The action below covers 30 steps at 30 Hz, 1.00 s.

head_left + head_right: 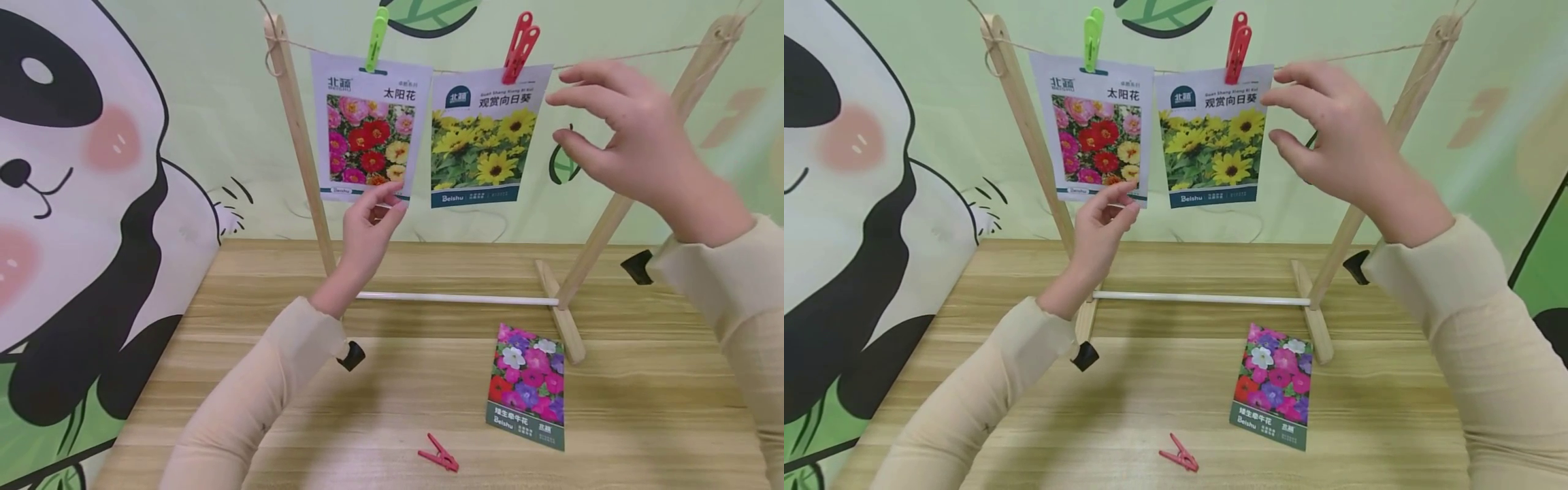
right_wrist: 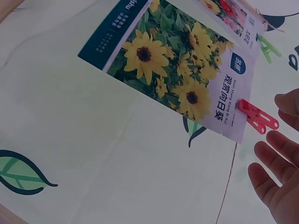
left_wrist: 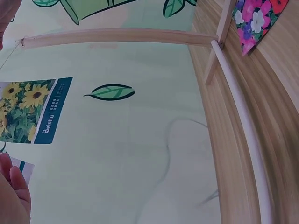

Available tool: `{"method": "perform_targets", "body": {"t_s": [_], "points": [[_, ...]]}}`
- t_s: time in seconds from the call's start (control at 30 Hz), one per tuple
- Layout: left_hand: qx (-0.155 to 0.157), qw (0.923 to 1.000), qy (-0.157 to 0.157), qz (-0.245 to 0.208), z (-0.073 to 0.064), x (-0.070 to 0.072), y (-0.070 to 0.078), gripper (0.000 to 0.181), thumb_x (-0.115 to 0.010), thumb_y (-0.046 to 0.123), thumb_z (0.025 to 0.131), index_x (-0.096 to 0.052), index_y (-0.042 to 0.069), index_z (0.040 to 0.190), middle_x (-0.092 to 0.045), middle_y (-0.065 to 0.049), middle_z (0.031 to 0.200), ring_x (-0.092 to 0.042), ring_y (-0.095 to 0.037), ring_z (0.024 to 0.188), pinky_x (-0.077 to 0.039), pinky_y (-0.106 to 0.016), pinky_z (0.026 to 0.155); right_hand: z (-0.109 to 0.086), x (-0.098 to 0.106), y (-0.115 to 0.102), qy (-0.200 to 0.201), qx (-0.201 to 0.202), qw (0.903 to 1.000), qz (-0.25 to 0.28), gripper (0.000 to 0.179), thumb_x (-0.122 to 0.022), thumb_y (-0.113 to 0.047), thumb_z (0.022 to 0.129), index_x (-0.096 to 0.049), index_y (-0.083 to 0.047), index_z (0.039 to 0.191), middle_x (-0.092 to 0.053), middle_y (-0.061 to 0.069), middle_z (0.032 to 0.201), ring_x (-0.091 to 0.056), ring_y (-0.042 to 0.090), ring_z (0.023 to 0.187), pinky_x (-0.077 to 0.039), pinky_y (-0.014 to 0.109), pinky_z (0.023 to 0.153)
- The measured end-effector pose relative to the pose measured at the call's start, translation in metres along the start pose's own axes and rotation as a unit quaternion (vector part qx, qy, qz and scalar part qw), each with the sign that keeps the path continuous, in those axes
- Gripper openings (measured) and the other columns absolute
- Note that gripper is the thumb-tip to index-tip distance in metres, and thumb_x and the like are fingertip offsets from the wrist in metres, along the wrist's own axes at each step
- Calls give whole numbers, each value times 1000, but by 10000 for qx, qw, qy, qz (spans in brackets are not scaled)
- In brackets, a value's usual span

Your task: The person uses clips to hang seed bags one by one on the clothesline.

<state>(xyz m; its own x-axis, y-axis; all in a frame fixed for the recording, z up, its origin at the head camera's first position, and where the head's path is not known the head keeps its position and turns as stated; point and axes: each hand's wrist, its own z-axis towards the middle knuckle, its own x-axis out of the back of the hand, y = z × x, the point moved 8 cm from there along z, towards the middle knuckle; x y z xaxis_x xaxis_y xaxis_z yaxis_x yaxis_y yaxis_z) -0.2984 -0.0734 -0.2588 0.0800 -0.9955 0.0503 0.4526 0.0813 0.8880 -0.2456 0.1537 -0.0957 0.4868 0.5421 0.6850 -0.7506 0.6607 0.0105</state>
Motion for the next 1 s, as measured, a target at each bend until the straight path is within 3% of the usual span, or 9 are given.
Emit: {"method": "perform_targets", "body": {"t_s": [0.47, 0.67, 1.0], "points": [[132, 9998, -59, 122, -9, 5, -16, 26, -57, 8, 86, -60, 3, 110, -54, -2, 87, -51, -8, 70, -43, -16, 63, -20, -14, -1, -13, 0, 9996, 297, 32, -67, 5, 71, -63, 3, 102, -56, 21, 114, -49, 34, 106, -40, 41, 92], [121, 9998, -72, 120, -14, 6, -20, 25, -57, 6, 85, -60, 1, 109, -54, -3, 86, -52, -17, 70, -42, -16, 61, -29, -19, -3, -38, 55, 9991, 420, 33, -68, 6, 69, -63, 3, 102, -56, 21, 114, -49, 35, 107, -38, 41, 95], [308, 9991, -105, 255, -22, 9, -31, 25, -57, 5, 85, -60, 0, 109, -56, -11, 89, -49, -6, 65, -43, -16, 62, -45, -30, -7, -124, 48, 9981, 609, 34, -69, 5, 68, -63, 1, 102, -56, 19, 114, -50, 33, 105, -39, 35, 97]]}}
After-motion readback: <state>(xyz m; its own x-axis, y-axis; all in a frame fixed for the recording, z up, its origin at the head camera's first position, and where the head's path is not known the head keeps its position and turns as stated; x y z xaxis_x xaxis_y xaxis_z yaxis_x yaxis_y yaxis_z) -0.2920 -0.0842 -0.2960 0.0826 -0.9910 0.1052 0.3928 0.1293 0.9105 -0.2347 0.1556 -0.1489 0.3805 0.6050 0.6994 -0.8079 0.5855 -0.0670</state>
